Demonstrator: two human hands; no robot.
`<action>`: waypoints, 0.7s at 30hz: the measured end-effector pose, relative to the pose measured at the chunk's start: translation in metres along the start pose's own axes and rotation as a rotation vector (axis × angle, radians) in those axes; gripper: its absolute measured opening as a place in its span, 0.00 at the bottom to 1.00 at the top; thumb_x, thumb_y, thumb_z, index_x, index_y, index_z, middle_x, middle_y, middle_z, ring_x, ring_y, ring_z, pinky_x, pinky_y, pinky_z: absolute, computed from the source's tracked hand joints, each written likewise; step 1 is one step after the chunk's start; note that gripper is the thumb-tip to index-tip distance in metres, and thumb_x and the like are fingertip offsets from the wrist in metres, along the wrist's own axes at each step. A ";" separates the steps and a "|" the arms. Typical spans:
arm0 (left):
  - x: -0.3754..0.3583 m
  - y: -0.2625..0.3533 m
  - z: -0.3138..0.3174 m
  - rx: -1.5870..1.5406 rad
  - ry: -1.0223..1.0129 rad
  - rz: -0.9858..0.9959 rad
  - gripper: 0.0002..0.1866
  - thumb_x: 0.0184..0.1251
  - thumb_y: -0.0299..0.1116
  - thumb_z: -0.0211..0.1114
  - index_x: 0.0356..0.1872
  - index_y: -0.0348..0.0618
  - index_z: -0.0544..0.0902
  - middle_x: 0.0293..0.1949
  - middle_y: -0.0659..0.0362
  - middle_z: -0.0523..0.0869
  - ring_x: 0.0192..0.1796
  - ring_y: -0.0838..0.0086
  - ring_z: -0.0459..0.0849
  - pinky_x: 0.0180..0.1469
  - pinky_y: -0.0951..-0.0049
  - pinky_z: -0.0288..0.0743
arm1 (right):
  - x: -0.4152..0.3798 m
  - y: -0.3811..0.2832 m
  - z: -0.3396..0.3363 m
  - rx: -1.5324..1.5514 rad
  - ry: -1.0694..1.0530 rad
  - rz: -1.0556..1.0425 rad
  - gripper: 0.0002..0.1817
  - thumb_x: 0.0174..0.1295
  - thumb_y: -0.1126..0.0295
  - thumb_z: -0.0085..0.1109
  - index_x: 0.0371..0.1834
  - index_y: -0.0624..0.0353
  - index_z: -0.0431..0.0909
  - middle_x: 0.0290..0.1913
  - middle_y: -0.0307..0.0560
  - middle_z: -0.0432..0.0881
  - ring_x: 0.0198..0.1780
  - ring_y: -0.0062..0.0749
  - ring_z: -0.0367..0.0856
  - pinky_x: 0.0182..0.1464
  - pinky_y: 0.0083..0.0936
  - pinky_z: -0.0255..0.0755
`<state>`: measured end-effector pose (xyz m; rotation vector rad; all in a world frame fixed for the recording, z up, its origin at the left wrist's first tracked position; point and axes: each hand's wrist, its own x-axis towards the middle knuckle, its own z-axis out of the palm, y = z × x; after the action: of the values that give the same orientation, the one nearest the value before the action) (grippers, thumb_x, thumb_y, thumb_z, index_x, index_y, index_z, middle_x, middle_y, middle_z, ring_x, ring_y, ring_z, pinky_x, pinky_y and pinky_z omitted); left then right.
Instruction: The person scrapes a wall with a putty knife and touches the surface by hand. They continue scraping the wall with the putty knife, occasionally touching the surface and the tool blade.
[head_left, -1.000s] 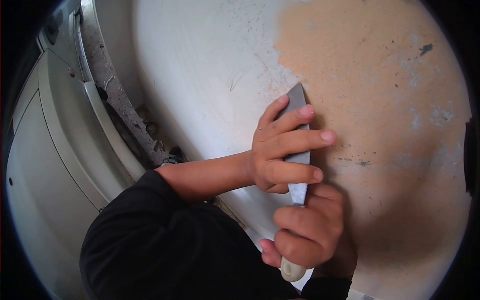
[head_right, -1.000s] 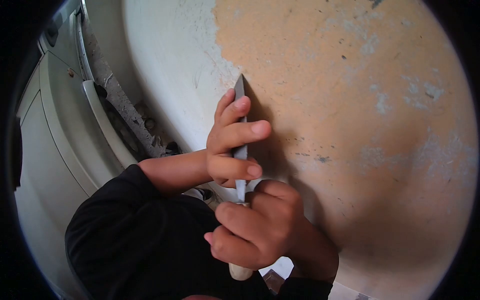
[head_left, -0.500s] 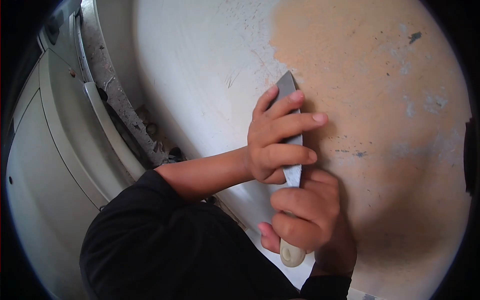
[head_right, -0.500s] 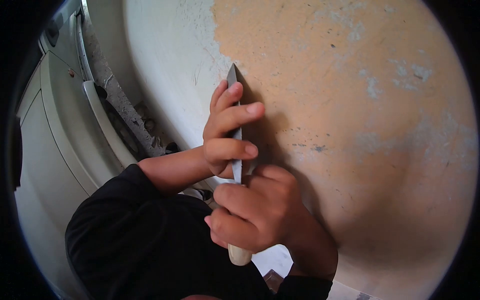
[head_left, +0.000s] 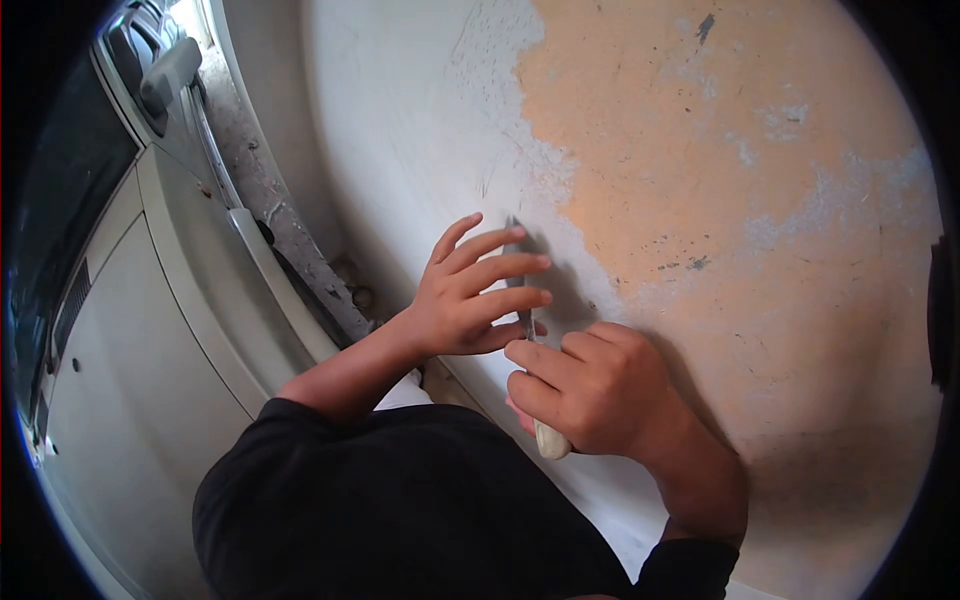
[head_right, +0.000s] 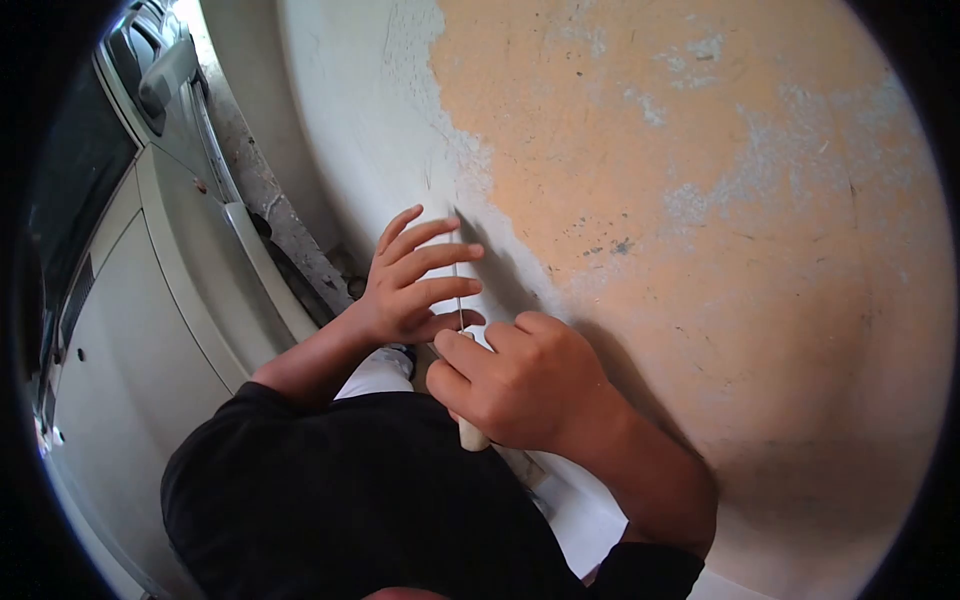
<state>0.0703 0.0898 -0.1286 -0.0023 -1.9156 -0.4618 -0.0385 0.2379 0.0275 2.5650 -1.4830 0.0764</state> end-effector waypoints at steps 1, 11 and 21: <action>-0.002 -0.002 -0.006 0.003 -0.056 -0.008 0.19 0.54 0.43 0.82 0.46 0.57 0.87 0.56 0.60 0.89 0.66 0.57 0.83 0.75 0.44 0.63 | 0.000 0.000 0.000 -0.016 0.011 -0.004 0.11 0.49 0.60 0.73 0.28 0.49 0.80 0.41 0.34 0.87 0.23 0.22 0.74 0.25 0.22 0.67; -0.020 -0.023 -0.053 0.001 -0.169 0.024 0.25 0.60 0.57 0.75 0.54 0.59 0.89 0.43 0.66 0.87 0.48 0.70 0.87 0.66 0.50 0.71 | 0.000 -0.001 -0.003 -0.084 0.105 -0.065 0.12 0.56 0.58 0.77 0.35 0.50 0.84 0.48 0.42 0.90 0.23 0.21 0.75 0.26 0.19 0.68; -0.024 0.004 -0.051 0.060 -0.240 0.014 0.23 0.60 0.54 0.75 0.54 0.57 0.89 0.44 0.65 0.90 0.47 0.70 0.89 0.55 0.58 0.80 | -0.008 -0.025 -0.009 -0.063 -0.114 0.131 0.13 0.56 0.64 0.73 0.45 0.49 0.85 0.38 0.36 0.84 0.26 0.28 0.81 0.27 0.26 0.70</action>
<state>0.1265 0.0827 -0.1331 -0.0334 -2.1637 -0.4082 -0.0200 0.2584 0.0320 2.4579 -1.6654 -0.0999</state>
